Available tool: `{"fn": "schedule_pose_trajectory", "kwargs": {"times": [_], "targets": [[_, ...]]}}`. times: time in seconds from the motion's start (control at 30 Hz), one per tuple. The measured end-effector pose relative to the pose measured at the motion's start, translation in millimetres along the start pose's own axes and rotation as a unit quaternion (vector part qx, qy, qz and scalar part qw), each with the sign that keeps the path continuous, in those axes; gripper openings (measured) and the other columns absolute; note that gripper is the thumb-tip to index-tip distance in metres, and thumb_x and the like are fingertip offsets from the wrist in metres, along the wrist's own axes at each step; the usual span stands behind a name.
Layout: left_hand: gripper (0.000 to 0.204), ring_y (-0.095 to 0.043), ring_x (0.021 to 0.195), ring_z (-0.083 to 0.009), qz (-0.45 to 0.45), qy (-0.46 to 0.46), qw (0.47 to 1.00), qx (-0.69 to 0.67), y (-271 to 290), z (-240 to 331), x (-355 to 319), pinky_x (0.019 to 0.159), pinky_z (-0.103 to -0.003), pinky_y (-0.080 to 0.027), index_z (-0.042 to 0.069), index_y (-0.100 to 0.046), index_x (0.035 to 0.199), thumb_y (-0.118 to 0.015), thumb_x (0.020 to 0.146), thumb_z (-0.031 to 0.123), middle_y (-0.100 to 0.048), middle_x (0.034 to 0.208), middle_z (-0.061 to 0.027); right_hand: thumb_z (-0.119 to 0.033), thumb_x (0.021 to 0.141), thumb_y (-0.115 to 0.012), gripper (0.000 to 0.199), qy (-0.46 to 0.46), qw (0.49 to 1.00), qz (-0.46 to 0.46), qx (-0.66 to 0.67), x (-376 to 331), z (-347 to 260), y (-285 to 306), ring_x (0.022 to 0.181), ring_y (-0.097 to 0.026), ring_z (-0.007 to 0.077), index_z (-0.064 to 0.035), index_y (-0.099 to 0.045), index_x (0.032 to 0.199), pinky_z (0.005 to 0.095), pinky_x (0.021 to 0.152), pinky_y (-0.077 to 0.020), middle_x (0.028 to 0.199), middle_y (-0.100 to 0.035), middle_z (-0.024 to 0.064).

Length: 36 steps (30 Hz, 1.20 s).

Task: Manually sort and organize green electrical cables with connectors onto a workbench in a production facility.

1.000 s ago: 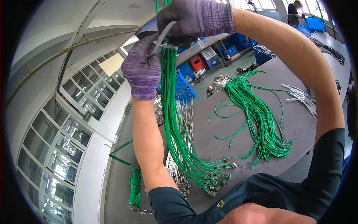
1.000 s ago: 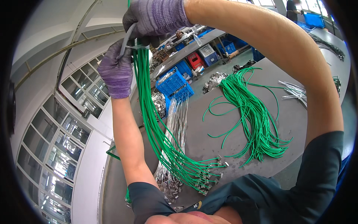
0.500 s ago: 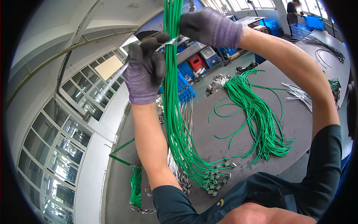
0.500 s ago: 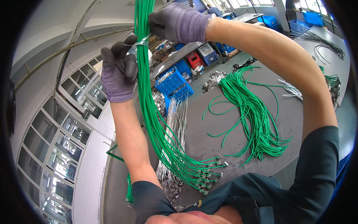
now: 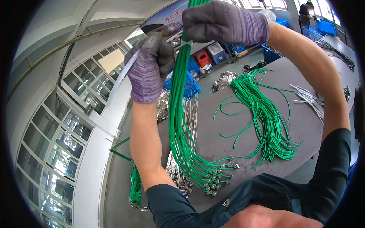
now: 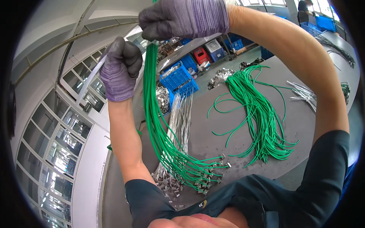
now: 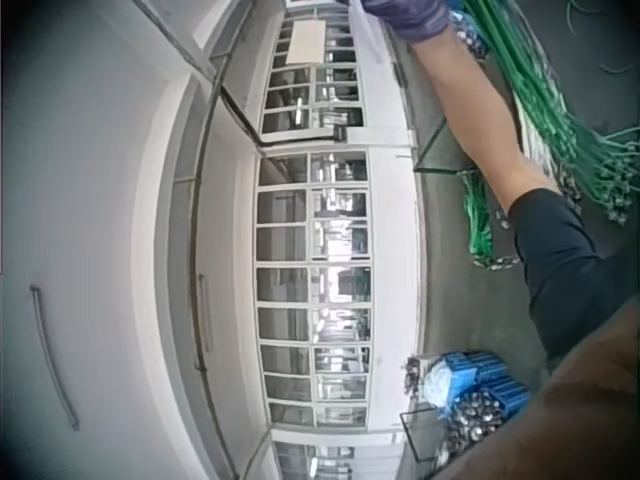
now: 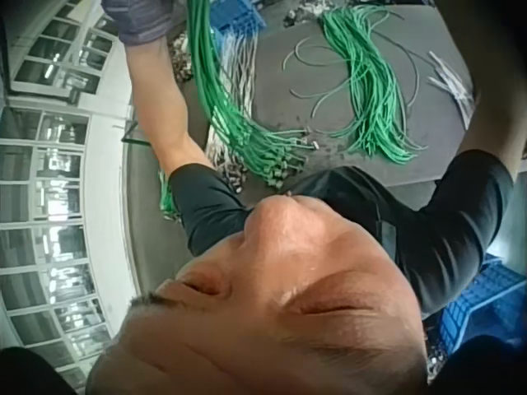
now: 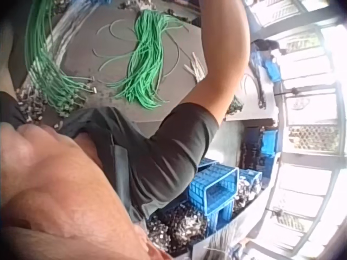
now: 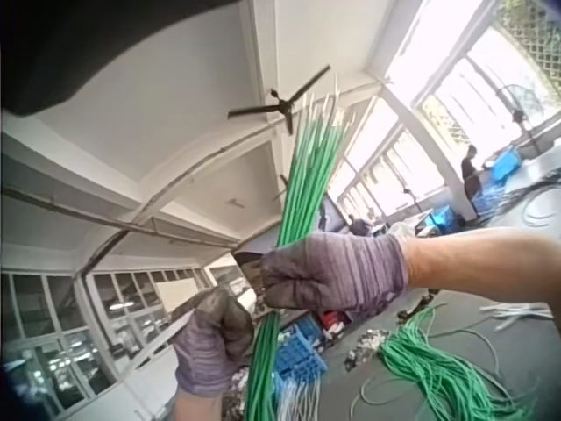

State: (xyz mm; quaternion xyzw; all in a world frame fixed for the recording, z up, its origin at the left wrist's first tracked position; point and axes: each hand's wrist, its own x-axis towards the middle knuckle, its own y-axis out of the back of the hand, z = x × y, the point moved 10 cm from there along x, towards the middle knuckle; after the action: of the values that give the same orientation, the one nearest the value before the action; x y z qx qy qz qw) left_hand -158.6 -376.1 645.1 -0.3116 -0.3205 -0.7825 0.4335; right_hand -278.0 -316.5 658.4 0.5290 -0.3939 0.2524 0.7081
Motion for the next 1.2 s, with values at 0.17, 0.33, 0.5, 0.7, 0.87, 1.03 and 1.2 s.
{"fn": "schedule_pose_trajectory", "kwargs": {"times": [0.17, 0.33, 0.5, 0.7, 0.87, 1.03, 1.2], "targets": [[0.024, -0.049, 0.052, -0.0075, 0.121, -0.032, 0.978, 0.166, 6, 12, -14, 0.048, -0.020, -0.038, 0.002, -0.064, 0.085, -0.071, 0.079, 0.024, -0.056, 0.064, -0.0010, -0.017, 0.088, -0.055, 0.018, -0.084, 0.996, -0.023, -0.015, -1, -12, -1, 0.063, -0.056, 0.0162, 0.0004, -0.059, 0.083, 0.0298, 0.059, -0.0455, 0.067, -0.056, 0.0096], [0.019, -0.057, 0.066, -0.0078, 0.056, -0.206, 0.898, 0.384, -20, 23, -11, 0.058, -0.022, -0.045, 0.001, -0.064, 0.091, -0.072, 0.075, 0.007, -0.062, 0.072, -0.0017, -0.013, 0.082, -0.061, 0.015, 0.207, 0.949, -0.011, -0.239, 11, -66, -5, 0.077, -0.059, 0.0219, 0.0013, -0.061, 0.088, 0.0325, 0.069, -0.0480, 0.084, -0.060, 0.0141], [0.016, -0.058, 0.067, -0.0091, 0.040, -0.200, 0.939, 0.275, -20, 25, -16, 0.061, -0.025, -0.047, 0.001, -0.061, 0.093, -0.067, 0.081, 0.010, -0.062, 0.071, -0.0030, -0.005, 0.079, -0.059, 0.013, 0.090, 0.995, 0.028, -0.039, 29, -41, 3, 0.083, -0.062, 0.0314, 0.0008, -0.061, 0.091, 0.0365, 0.071, -0.0490, 0.088, -0.061, 0.0184], [0.022, -0.051, 0.054, -0.0057, 0.053, 0.016, 0.995, 0.087, 12, -6, -10, 0.046, -0.020, -0.038, 0.001, -0.056, 0.093, -0.069, 0.081, 0.013, -0.060, 0.073, -0.0037, -0.009, 0.079, -0.060, 0.014, 0.058, 0.994, -0.020, -0.089, 13, -23, -13, 0.065, -0.063, 0.0305, -0.0003, -0.062, 0.089, 0.0346, 0.059, -0.0504, 0.069, -0.061, 0.0138], [0.023, -0.056, 0.064, -0.0089, 0.019, -0.001, 1.000, 0.002, 18, -8, -6, 0.057, -0.021, -0.046, 0.000, -0.055, 0.092, -0.070, 0.077, 0.007, -0.061, 0.082, -0.0064, -0.004, 0.076, -0.066, 0.015, 0.037, 0.986, -0.003, -0.162, -13, -26, -30, 0.064, -0.062, 0.0237, -0.0063, -0.064, 0.091, 0.0325, 0.059, -0.0495, 0.073, -0.063, 0.0099], [0.025, -0.059, 0.079, -0.0125, 0.055, -0.113, 0.982, 0.141, 10, 12, -7, 0.074, -0.023, -0.050, 0.001, -0.054, 0.092, -0.070, 0.074, -0.002, -0.061, 0.089, -0.0087, -0.011, 0.081, -0.059, 0.013, 0.166, 0.945, 0.129, -0.252, -4, -84, 28, 0.065, -0.063, 0.0279, -0.0002, -0.062, 0.086, 0.0321, 0.059, -0.0505, 0.070, -0.062, 0.0148], [0.027, -0.059, 0.077, -0.0126, 0.141, -0.245, 0.919, 0.276, 2, 23, -11, 0.074, -0.025, -0.050, 0.000, -0.052, 0.095, -0.070, 0.075, 0.002, -0.060, 0.086, -0.0072, -0.012, 0.075, -0.058, 0.019, -0.117, 0.970, -0.026, -0.210, 32, -16, 15, 0.069, -0.064, 0.0326, -0.0006, -0.064, 0.089, 0.0374, 0.064, -0.0513, 0.074, -0.064, 0.0167]]}}
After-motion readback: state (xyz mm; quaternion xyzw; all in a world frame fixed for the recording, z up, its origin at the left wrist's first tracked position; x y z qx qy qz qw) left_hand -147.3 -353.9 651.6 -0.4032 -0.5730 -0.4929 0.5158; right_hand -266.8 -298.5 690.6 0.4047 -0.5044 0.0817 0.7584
